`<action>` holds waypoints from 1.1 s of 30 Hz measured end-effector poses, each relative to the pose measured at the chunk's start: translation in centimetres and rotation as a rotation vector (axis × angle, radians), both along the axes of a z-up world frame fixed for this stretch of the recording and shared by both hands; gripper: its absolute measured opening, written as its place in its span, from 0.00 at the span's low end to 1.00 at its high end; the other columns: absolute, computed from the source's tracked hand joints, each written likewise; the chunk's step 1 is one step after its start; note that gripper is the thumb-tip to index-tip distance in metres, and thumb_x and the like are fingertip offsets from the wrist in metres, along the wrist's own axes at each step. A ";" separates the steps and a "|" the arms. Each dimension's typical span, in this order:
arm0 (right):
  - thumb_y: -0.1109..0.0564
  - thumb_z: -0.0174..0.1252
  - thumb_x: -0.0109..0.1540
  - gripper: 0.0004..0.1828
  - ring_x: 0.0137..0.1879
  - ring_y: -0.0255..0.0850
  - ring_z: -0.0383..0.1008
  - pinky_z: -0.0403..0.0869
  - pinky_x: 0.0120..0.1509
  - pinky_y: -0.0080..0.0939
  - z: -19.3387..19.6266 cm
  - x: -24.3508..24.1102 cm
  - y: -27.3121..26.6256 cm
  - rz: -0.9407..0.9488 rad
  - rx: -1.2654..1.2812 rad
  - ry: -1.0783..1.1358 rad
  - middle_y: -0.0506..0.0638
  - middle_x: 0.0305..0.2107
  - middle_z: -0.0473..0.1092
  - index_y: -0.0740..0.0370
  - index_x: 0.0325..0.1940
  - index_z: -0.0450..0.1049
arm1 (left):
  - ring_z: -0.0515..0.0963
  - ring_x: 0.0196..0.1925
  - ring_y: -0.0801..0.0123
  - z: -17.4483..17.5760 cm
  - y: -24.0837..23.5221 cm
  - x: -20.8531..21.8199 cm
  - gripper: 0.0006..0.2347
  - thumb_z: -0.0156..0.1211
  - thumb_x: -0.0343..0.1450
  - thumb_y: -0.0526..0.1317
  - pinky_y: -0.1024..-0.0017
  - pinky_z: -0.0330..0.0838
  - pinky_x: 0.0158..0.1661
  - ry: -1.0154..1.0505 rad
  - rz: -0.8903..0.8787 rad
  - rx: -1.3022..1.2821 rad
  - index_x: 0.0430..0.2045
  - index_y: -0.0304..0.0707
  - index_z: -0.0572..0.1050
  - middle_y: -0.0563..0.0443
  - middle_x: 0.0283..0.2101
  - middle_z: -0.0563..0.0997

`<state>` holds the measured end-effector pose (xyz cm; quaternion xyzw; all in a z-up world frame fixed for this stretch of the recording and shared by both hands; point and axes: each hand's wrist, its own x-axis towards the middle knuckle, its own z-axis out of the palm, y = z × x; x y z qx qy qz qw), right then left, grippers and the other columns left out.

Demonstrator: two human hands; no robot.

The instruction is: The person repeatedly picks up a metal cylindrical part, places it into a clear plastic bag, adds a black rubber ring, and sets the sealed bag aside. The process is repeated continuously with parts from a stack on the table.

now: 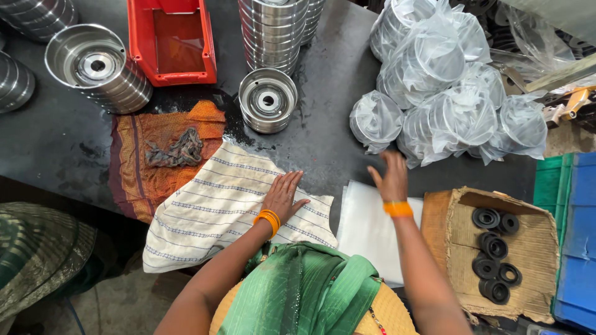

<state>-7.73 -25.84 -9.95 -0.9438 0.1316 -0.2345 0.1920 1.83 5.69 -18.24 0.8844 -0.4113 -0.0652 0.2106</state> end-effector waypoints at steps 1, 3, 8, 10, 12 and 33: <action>0.56 0.72 0.58 0.20 0.50 0.49 0.70 0.70 0.54 0.47 0.0 -2.3 1.2 -0.065 0.195 0.023 0.53 0.41 0.70 0.63 0.48 0.71 | 0.55 0.75 0.61 0.0 0.0 -0.2 0.39 0.49 0.72 0.64 0.60 0.43 0.74 0.001 0.000 -0.001 0.73 0.40 0.48 0.48 0.73 0.59; 0.54 0.72 0.58 0.17 0.42 0.43 0.72 0.73 0.49 0.42 -0.4 -6.9 3.7 -0.206 0.332 0.130 0.51 0.36 0.71 0.61 0.43 0.73 | 0.55 0.75 0.61 0.0 -0.1 -0.2 0.38 0.48 0.72 0.64 0.60 0.43 0.74 -0.008 0.001 0.007 0.73 0.40 0.49 0.48 0.73 0.59; 0.53 0.75 0.48 0.27 0.37 0.47 0.69 0.73 0.43 0.45 -3.2 -14.3 9.7 -0.252 0.265 0.159 0.56 0.37 0.68 0.68 0.43 0.72 | 0.54 0.76 0.61 -0.3 -0.3 0.1 0.37 0.47 0.73 0.63 0.59 0.43 0.74 -0.012 -0.003 0.035 0.72 0.40 0.50 0.48 0.73 0.58; 0.53 0.73 0.49 0.27 0.40 0.49 0.70 0.73 0.42 0.45 -4.9 -15.7 10.8 -0.192 0.195 0.069 0.59 0.38 0.67 0.70 0.45 0.74 | 0.54 0.76 0.61 -0.7 -0.5 -0.1 0.36 0.45 0.74 0.64 0.60 0.43 0.74 0.009 -0.016 0.085 0.72 0.40 0.50 0.48 0.74 0.58; 0.56 0.69 0.56 0.17 0.39 0.47 0.72 0.74 0.44 0.44 -6.5 -16.1 10.3 -0.256 0.273 0.119 0.55 0.39 0.70 0.67 0.45 0.75 | 0.53 0.77 0.61 -0.9 -0.3 -0.1 0.36 0.44 0.74 0.64 0.60 0.43 0.74 -0.008 -0.013 0.092 0.73 0.40 0.51 0.48 0.74 0.57; 0.67 0.60 0.75 0.04 0.46 0.29 0.69 0.70 0.55 0.29 -5.9 -18.2 -0.2 -0.257 0.665 -0.222 0.44 0.42 0.72 0.67 0.46 0.71 | 0.61 0.77 0.55 0.5 -0.1 0.2 0.26 0.51 0.76 0.57 0.58 0.55 0.75 0.092 0.023 -0.228 0.67 0.46 0.64 0.47 0.73 0.65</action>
